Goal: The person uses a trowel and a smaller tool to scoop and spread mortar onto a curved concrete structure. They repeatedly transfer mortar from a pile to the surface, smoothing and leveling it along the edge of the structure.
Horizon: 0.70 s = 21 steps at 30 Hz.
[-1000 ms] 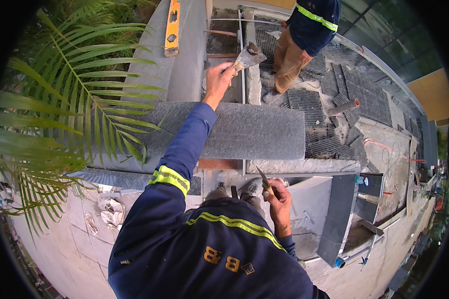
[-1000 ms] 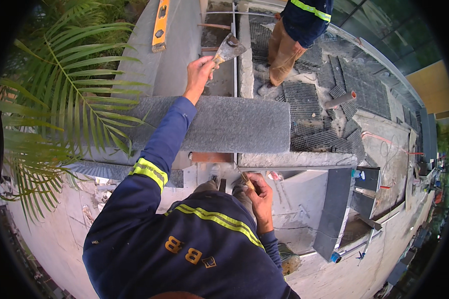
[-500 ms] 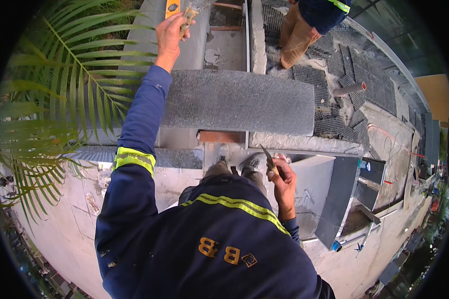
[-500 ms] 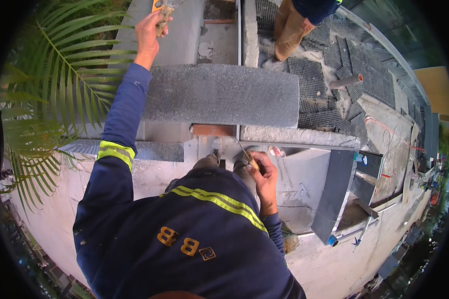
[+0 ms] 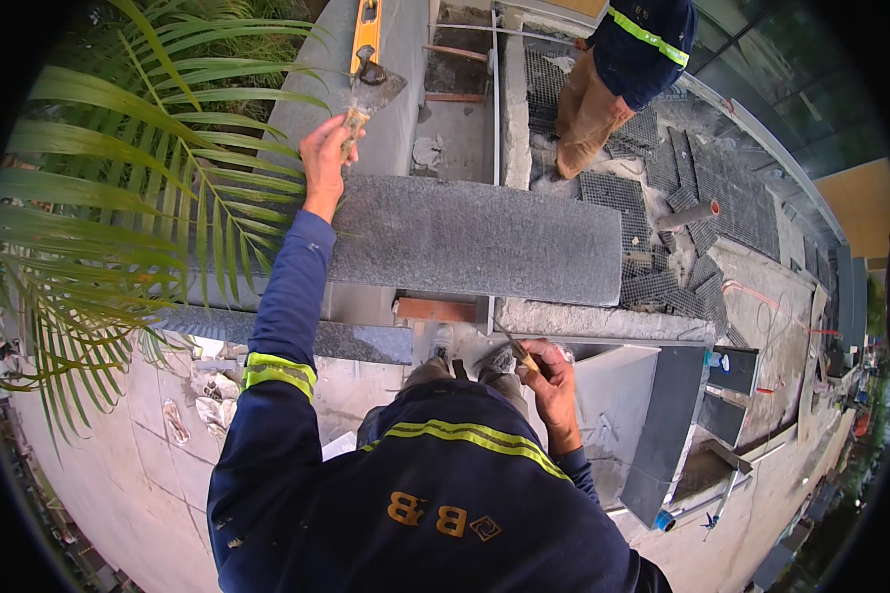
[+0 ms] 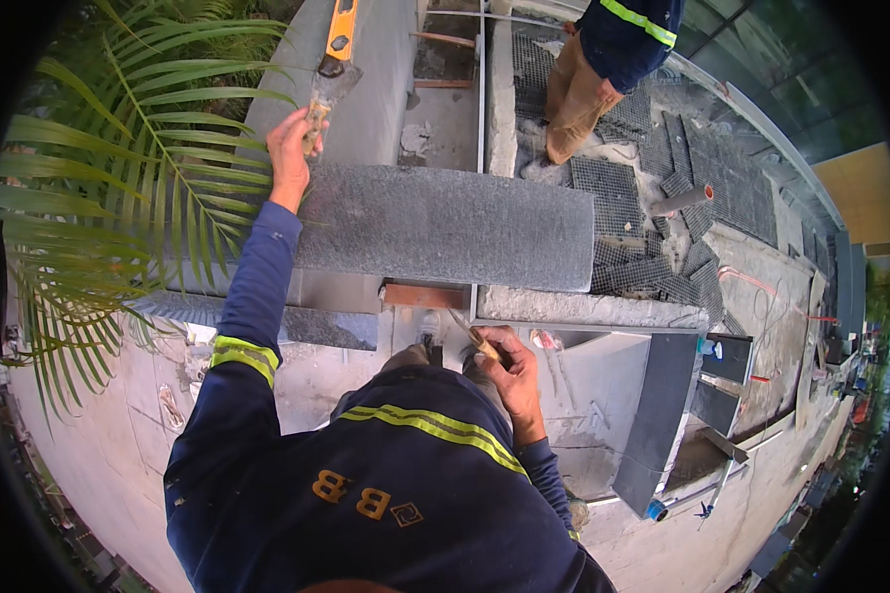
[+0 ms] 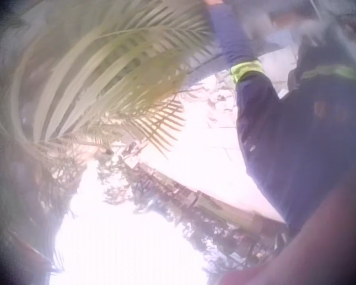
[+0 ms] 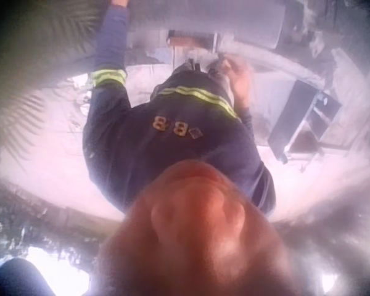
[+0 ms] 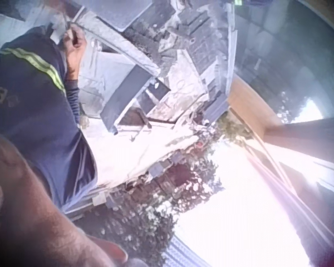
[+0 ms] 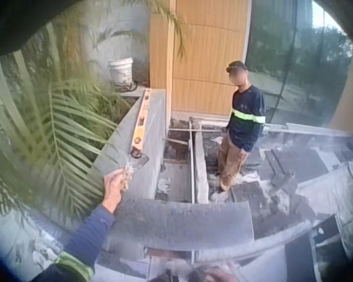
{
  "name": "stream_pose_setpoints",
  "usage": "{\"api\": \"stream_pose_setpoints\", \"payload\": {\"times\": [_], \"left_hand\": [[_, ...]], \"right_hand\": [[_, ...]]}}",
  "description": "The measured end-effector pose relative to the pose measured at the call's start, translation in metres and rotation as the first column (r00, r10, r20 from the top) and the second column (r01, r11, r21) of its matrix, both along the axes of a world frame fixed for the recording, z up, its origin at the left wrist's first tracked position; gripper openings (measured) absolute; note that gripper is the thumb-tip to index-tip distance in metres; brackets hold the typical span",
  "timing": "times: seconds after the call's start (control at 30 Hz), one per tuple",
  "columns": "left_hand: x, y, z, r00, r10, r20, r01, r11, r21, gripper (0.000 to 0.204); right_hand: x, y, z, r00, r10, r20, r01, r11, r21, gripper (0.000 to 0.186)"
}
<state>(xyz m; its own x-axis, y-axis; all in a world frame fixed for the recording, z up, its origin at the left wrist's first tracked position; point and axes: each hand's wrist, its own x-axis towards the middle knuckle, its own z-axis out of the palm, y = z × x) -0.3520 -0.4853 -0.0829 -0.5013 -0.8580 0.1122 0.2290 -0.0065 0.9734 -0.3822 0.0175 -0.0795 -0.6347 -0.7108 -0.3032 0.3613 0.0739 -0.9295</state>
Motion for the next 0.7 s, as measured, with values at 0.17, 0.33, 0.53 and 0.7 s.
{"api": "stream_pose_setpoints", "payload": {"times": [0.17, 0.33, 0.53, 0.7], "left_hand": [[-0.002, 0.002, -0.005, 1.000, 0.007, -0.017, -0.007, 1.000, 0.012, 0.036], [-0.001, 0.000, -0.004, 1.000, 0.026, 0.004, -0.026, 1.000, 0.006, 0.037], [-0.002, 0.003, -0.004, 0.999, 0.019, 0.039, -0.018, 1.000, -0.009, 0.037], [-0.001, 0.000, -0.007, 0.999, 0.039, 0.020, -0.039, 0.999, 0.012, 0.037]], "right_hand": [[-0.003, -0.003, 0.002, 0.999, -0.007, -0.036, 0.008, 1.000, 0.024, 0.033], [0.000, -0.011, 0.005, 0.995, -0.047, -0.088, 0.049, 0.998, 0.025, 0.034], [-0.002, -0.014, 0.005, 0.992, -0.060, -0.115, 0.062, 0.998, 0.010, 0.034], [-0.003, -0.017, 0.007, 0.994, -0.051, -0.101, 0.054, 0.998, 0.026, 0.034]]}}
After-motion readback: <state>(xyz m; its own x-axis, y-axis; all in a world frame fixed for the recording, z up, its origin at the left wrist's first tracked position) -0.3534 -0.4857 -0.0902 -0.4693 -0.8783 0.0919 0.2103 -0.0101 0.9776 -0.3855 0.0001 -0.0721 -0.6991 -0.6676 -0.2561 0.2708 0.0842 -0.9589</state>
